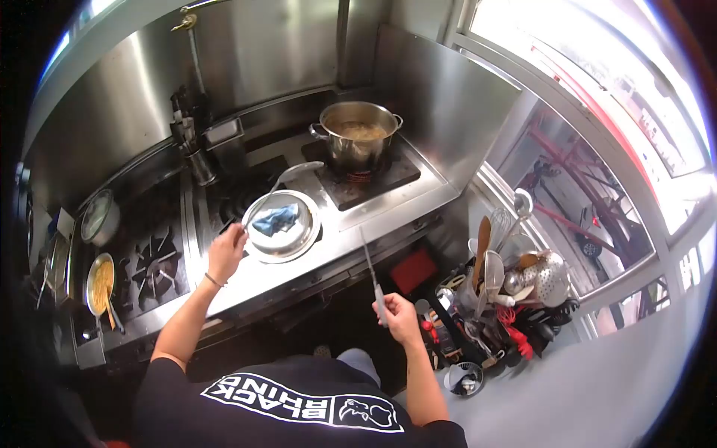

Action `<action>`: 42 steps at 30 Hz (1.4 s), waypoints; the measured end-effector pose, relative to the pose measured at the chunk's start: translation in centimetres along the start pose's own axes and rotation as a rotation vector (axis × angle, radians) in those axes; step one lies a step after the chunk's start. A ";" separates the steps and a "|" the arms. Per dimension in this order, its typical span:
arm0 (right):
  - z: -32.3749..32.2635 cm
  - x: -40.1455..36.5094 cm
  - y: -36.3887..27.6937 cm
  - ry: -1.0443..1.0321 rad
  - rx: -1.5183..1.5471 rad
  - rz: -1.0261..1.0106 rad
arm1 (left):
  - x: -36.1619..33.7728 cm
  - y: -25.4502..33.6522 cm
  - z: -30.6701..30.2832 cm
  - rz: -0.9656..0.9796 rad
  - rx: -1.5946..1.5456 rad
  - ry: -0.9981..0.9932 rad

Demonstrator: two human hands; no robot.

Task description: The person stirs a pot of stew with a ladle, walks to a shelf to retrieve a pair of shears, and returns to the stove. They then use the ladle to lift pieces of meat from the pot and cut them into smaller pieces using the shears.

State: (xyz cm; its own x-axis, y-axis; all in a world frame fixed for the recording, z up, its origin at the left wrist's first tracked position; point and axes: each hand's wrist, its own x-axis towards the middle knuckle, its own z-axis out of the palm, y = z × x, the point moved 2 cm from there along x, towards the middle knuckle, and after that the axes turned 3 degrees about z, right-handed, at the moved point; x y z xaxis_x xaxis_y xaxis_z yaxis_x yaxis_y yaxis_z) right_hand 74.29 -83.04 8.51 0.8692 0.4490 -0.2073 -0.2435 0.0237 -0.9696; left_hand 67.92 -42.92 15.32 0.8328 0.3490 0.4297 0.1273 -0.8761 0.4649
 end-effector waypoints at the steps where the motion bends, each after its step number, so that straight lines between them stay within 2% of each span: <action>1: -0.5 1.7 -1.1 0.006 0.037 -0.022 | 2.6 0.4 -0.3 0.021 -0.002 0.007; 3: -1.5 4.6 -2.4 0.001 0.075 -0.039 | 7.0 1.6 -0.9 0.111 0.003 0.077; 5: -2.0 7.6 -3.3 -0.025 0.073 -0.012 | 11.1 1.2 0.1 0.125 0.099 0.049; 7: -2.3 10.6 -3.6 -0.111 0.121 0.021 | 15.0 2.0 1.1 0.216 0.125 0.086; 11: -3.0 16.7 -5.4 -0.287 0.064 0.108 | 23.1 3.4 4.7 0.210 0.238 0.065; 13: -3.6 19.9 -6.6 -0.392 0.051 0.117 | 27.4 4.4 6.8 0.188 0.438 -0.057; 15: -4.2 22.5 -7.6 -0.442 0.047 0.141 | 31.5 5.5 8.9 0.212 0.462 -0.037; 20: -5.7 27.3 -9.0 -0.580 0.134 0.149 | 40.3 6.7 13.7 0.275 0.763 -0.077; 29: -6.6 32.3 -9.9 -0.639 0.151 0.128 | 47.1 5.8 20.1 0.390 0.898 -0.259; 33: -6.7 33.7 -10.1 -0.639 0.128 0.147 | 48.7 5.8 21.6 0.480 0.940 -0.404; 35: -6.9 34.2 -9.7 -0.633 0.106 0.144 | 49.6 5.8 21.9 0.522 0.967 -0.589; 37: -7.0 34.7 -9.5 -0.624 0.086 0.137 | 50.2 5.5 22.1 0.527 0.900 -0.544; 39: -7.0 34.9 -9.9 -0.642 0.104 0.109 | 51.0 5.4 22.0 0.437 0.864 -0.686; 42: -7.5 35.4 -9.2 -0.687 0.066 0.060 | 51.9 5.2 21.8 0.454 0.810 -0.688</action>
State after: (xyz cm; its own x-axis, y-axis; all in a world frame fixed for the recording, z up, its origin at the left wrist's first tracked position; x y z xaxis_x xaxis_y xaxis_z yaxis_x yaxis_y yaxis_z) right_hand 110.53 -74.07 9.08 0.3889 0.9147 -0.1099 -0.3272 0.0256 -0.9446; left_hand 123.57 -36.59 23.11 0.9761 -0.0894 -0.1980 -0.1580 -0.9177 -0.3645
